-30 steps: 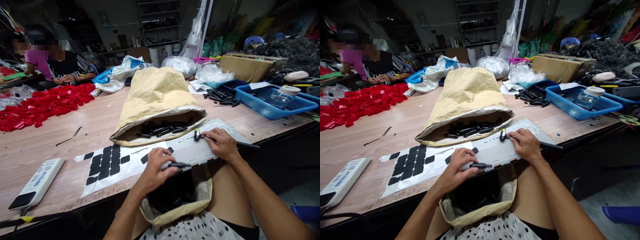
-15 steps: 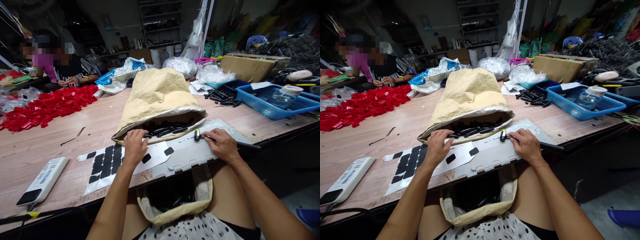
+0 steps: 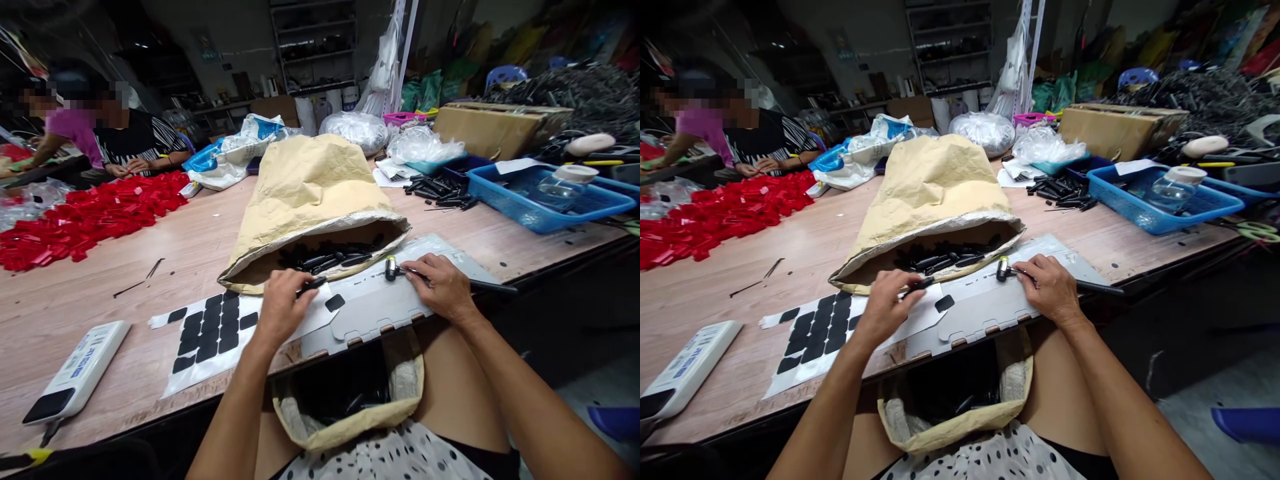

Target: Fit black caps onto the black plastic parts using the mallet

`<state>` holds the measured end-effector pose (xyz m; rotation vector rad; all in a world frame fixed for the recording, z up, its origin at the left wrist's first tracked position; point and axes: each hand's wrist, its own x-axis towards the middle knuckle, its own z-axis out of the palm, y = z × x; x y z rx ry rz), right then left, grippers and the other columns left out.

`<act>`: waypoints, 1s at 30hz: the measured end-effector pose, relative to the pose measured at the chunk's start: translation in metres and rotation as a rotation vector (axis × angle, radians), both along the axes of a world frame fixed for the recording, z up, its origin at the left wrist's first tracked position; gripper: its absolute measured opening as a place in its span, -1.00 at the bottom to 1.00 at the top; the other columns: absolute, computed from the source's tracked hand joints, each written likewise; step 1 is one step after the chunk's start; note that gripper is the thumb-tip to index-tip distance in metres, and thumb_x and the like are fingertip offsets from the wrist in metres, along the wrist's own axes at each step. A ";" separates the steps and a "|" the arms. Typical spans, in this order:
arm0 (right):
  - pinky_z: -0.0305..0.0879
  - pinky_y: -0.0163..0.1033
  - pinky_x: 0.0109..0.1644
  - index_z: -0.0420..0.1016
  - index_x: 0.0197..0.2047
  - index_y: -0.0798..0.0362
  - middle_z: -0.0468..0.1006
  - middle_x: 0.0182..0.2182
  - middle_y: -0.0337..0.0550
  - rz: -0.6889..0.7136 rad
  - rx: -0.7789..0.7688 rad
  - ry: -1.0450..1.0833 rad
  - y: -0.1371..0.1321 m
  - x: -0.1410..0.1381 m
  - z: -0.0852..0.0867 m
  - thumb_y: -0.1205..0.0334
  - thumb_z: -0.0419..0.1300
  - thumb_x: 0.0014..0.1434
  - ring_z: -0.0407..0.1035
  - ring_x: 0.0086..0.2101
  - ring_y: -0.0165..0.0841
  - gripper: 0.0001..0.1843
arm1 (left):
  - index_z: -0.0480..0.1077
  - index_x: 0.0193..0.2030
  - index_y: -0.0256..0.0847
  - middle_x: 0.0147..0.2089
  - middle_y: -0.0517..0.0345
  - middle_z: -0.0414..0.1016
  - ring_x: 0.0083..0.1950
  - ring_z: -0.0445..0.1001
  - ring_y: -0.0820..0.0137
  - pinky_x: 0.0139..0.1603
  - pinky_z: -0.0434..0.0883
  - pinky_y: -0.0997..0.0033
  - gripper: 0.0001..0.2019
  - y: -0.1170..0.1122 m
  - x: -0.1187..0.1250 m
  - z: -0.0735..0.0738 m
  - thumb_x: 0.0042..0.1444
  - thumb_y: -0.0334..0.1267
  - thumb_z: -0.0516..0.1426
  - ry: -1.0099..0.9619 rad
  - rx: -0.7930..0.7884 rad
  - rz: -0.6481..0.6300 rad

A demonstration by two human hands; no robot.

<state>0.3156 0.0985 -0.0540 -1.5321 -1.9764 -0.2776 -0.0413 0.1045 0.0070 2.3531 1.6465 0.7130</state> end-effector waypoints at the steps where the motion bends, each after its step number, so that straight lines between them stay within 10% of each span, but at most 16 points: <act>1: 0.29 -0.13 -0.13 0.65 -0.01 -0.06 0.54 -0.28 -0.12 0.000 0.000 0.001 0.000 0.000 0.000 0.18 0.16 0.29 0.36 -0.23 -0.22 -0.72 | 0.52 -0.06 -0.06 -0.12 0.11 0.55 -0.01 0.36 0.17 0.03 0.27 0.15 -0.85 -0.004 0.010 -0.001 0.24 -0.19 0.24 -0.032 -0.016 -0.062; 11: 0.33 -0.11 -0.10 0.64 0.00 -0.03 0.55 -0.28 -0.10 0.029 -0.027 0.007 -0.002 -0.001 0.006 0.19 0.13 0.35 0.39 -0.21 -0.20 -0.72 | 0.55 -0.12 -0.08 -0.20 0.15 0.54 -0.07 0.37 0.21 0.01 0.23 0.17 -0.82 -0.003 0.035 -0.034 0.15 -0.16 0.32 -0.170 -0.114 -0.137; 19: 0.42 -0.16 0.01 0.54 0.12 -0.04 0.58 -0.15 -0.10 0.258 -0.030 0.470 -0.038 -0.083 0.038 0.27 0.10 0.39 0.49 -0.12 -0.28 -0.70 | 0.56 -0.19 -0.07 -0.23 0.18 0.55 -0.06 0.37 0.21 0.01 0.24 0.19 -0.84 -0.001 0.033 -0.033 0.08 -0.23 0.37 -0.244 -0.170 -0.141; 30: 0.40 -0.18 -0.05 0.53 0.18 -0.02 0.55 -0.25 -0.10 0.254 -0.024 0.315 -0.049 -0.132 0.046 0.40 0.07 0.37 0.45 -0.18 -0.27 -0.61 | 0.55 -0.26 -0.11 -0.24 0.21 0.53 -0.05 0.37 0.22 -0.02 0.23 0.24 -0.81 0.000 0.034 -0.033 -0.01 -0.26 0.42 -0.276 -0.201 -0.104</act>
